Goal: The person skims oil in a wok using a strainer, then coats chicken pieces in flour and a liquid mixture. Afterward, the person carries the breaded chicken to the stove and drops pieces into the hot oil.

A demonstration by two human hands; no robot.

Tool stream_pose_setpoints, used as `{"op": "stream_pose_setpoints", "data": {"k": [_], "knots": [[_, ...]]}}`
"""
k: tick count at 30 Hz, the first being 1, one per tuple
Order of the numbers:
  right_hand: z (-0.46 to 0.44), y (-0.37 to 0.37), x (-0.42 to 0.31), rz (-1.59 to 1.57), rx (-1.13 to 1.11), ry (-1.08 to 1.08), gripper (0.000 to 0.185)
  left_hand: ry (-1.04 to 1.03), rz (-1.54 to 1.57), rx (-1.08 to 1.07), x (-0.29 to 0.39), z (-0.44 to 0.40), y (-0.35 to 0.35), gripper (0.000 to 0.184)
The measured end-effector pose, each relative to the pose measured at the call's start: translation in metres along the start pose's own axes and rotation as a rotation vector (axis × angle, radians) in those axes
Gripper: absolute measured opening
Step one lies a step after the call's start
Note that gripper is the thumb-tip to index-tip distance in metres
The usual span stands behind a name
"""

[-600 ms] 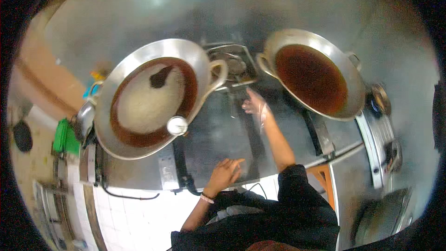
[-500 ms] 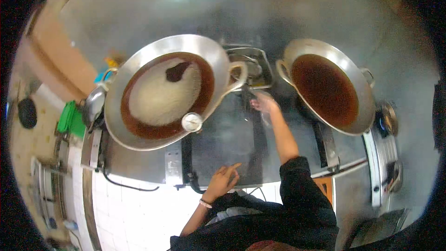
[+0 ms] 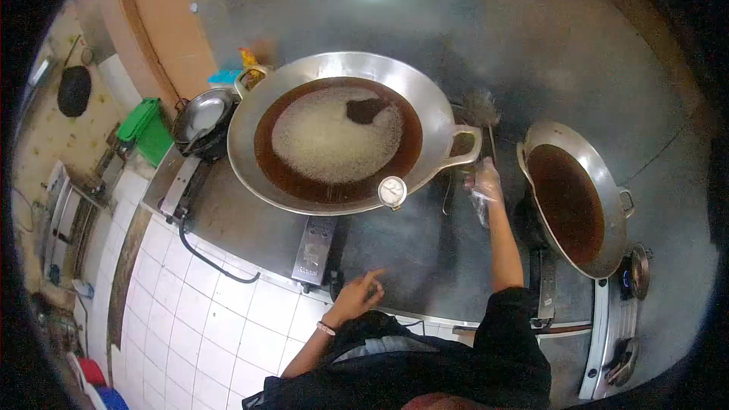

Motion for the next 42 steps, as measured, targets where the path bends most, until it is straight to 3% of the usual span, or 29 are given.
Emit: {"op": "stream_pose_setpoints", "data": {"k": [1, 3, 5, 8, 10, 11, 13, 15, 16, 18, 21, 22, 23, 25, 28, 29, 32, 34, 35, 37, 41, 42], "knots": [[0.015, -0.007, -0.015, 0.001, 0.01, 0.006, 0.019, 0.03, 0.034, -0.072, -0.003, 0.001, -0.006, 0.053], [0.073, -0.028, -0.105, 0.491, 0.11, 0.671, 0.018, 0.019, 0.048, -0.125, -0.005, 0.002, -0.012, 0.054], [0.084, -0.031, -0.13, 0.279, 0.099, 0.494, 0.021, 0.01, 0.062, -0.172, -0.009, 0.002, -0.018, 0.055], [0.103, -0.047, -0.177, 0.401, 0.054, 0.603, 0.019, -0.054, 0.034, -0.212, -0.007, 0.002, -0.019, 0.058], [0.105, -0.051, -0.195, 0.071, -0.092, 0.581, 0.018, 0.022, 0.061, -0.289, -0.006, 0.002, -0.016, 0.059], [0.108, -0.049, -0.201, 0.078, -0.093, 0.585, 0.018, 0.019, 0.067, -0.286, -0.01, 0.003, -0.017, 0.059], [0.129, -0.069, -0.218, 0.396, -0.206, 0.717, 0.023, -0.067, 0.02, -0.215, -0.013, 0.005, -0.012, 0.059], [0.14, -0.075, -0.23, 0.446, -0.272, 0.708, 0.025, -0.054, 0.04, -0.212, -0.015, 0.01, -0.007, 0.059], [0.126, -0.06, -0.235, 0.807, -0.019, 0.634, 0.031, -0.044, 0.051, -0.214, -0.014, 0.011, -0.002, 0.06], [0.147, -0.063, -0.263, 1.609, 0.331, 0.932, 0.036, 0.012, 0.071, -0.25, -0.016, 0.017, 0.005, 0.06], [0.143, -0.085, -0.269, 1.777, 0.223, 1.063, 0.034, 0.051, 0.129, -0.248, -0.034, 0.025, 0.006, 0.059], [0.154, -0.105, -0.275, 1.844, 0.158, 0.872, 0.03, 0.041, 0.172, -0.217, -0.039, 0.028, 0.008, 0.059], [0.164, -0.123, -0.282, 1.852, 0.157, 0.877, 0.03, 0.039, 0.179, -0.213, -0.043, 0.03, 0.011, 0.059], [0.175, -0.162, -0.259, 2.028, -0.179, 0.922, 0.026, 0.013, 0.133, -0.191, -0.046, 0.035, 0.017, 0.059], [0.173, -0.186, -0.24, 1.975, -0.329, 0.865, 0.025, 0.046, 0.176, -0.171, -0.053, 0.042, 0.025, 0.06], [0.163, -0.186, -0.237, 1.982, -0.342, 0.872, 0.025, 0.051, 0.183, -0.16, -0.056, 0.044, 0.027, 0.06], [0.128, -0.162, -0.235, 1.637, -0.393, 0.557, 0.025, 0.031, 0.236, -0.086, -0.056, 0.048, 0.041, 0.057], [0.141, -0.176, -0.242, 2.169, -0.415, 0.798, 0.026, 0.072, 0.177, -0.118, -0.056, 0.052, 0.048, 0.06], [0.15, -0.183, -0.246, 2.173, -0.422, 0.804, 0.026, 0.076, 0.181, -0.11, -0.062, 0.055, 0.047, 0.06], [0.164, -0.187, -0.265, 2.282, -0.191, 0.722, 0.028, 0.007, 0.142, -0.05, -0.067, 0.058, 0.05, 0.058], [0.158, -0.192, -0.273, 2.264, -0.234, 0.823, 0.031, 0.029, 0.171, -0.011, -0.071, 0.068, 0.064, 0.054], [0.155, -0.184, -0.278, 2.124, -0.167, 0.538, 0.029, 0.086, 0.192, -0.033, -0.071, 0.071, 0.068, 0.052]]}}
Point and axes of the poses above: each hand's wrist, its own z-axis away from the middle knuckle, its own y-axis out of the back of the hand, x = y × z, the point moved 10 cm from there along -z, towards the middle knuckle, and after that the axes turned 6 degrees about x, right-handed, at the moved point
